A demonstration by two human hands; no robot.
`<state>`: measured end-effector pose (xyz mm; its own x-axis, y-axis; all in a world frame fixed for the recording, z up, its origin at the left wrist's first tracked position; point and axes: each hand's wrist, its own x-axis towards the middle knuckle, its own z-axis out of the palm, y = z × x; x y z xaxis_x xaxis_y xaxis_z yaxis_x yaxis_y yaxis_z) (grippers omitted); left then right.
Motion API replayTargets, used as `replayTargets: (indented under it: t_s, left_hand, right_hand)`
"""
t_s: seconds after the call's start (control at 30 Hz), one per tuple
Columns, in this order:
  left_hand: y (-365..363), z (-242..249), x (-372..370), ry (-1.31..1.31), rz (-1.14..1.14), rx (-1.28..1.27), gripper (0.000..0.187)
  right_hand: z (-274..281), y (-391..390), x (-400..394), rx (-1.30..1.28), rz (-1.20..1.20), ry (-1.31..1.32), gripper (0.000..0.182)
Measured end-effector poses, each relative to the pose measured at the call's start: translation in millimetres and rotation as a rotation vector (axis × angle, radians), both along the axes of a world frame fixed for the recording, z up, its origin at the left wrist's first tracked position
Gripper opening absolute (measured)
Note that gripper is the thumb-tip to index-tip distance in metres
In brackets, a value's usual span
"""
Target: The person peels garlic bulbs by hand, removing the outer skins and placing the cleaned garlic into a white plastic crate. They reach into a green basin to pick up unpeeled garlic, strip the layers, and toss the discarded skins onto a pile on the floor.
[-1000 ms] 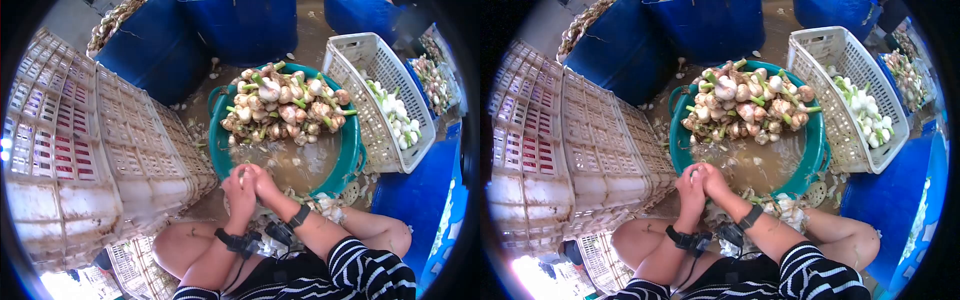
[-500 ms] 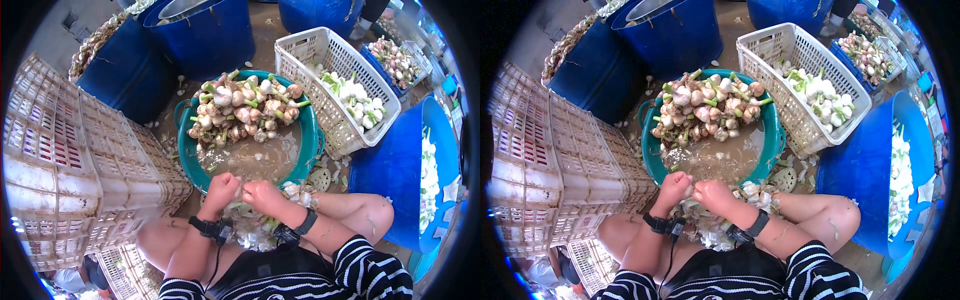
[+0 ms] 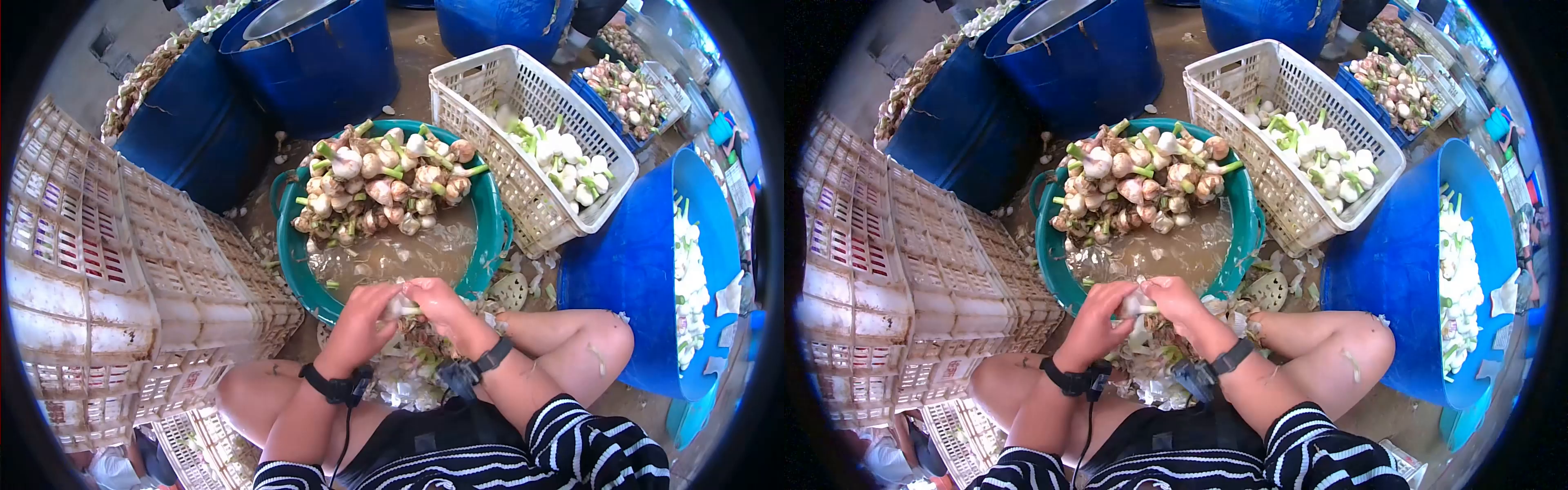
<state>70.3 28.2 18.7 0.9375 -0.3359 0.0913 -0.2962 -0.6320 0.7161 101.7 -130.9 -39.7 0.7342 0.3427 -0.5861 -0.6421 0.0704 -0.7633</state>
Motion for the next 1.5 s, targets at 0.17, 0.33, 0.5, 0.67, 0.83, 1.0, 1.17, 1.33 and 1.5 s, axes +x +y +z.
replayTargets:
  t_s: [0.17, 0.33, 0.5, 0.67, 0.83, 1.0, 1.17, 1.33, 1.5]
  left_hand:
    - [-2, -15, 1, -0.379, -0.039, 0.006, 0.035]
    - [13, -22, 6, 0.617, 0.638, -1.253, 0.019]
    - [18, -15, 5, 0.823, 0.799, -1.568, 0.020]
    - [8, 1, 9, 0.704, 0.888, -1.469, 0.021]
    - [-11, -17, 6, 0.204, 0.811, -0.999, 0.021]
    - [9, -7, 6, 0.666, 0.849, -1.560, 0.020]
    - [4, -1, 13, 0.553, 0.922, -1.356, 0.018]
    - [-22, -22, 0, 0.170, 0.541, -0.765, 0.042]
    - [-9, -9, 10, 0.348, 0.779, -1.014, 0.048]
  right_hand:
    - [26, 0, -4, 0.240, -0.043, 0.150, 0.020]
    - [25, -14, -41, 0.153, 0.032, -0.522, 0.020]
    - [57, -56, -37, 0.461, -0.479, -0.462, 0.018]
    - [75, -53, -27, 0.015, 0.035, -0.740, 0.024]
    - [64, 4, -12, -0.070, 0.197, -0.351, 0.029]
    - [64, -9, -8, 1.225, 0.137, 0.082, 0.033]
    - [51, -10, -19, -0.021, 0.538, -0.200, 0.038]
    - [-6, -11, 6, 0.335, -0.061, 0.163, 0.058]
    - [113, -77, 56, 1.354, 0.144, -0.510, 0.054]
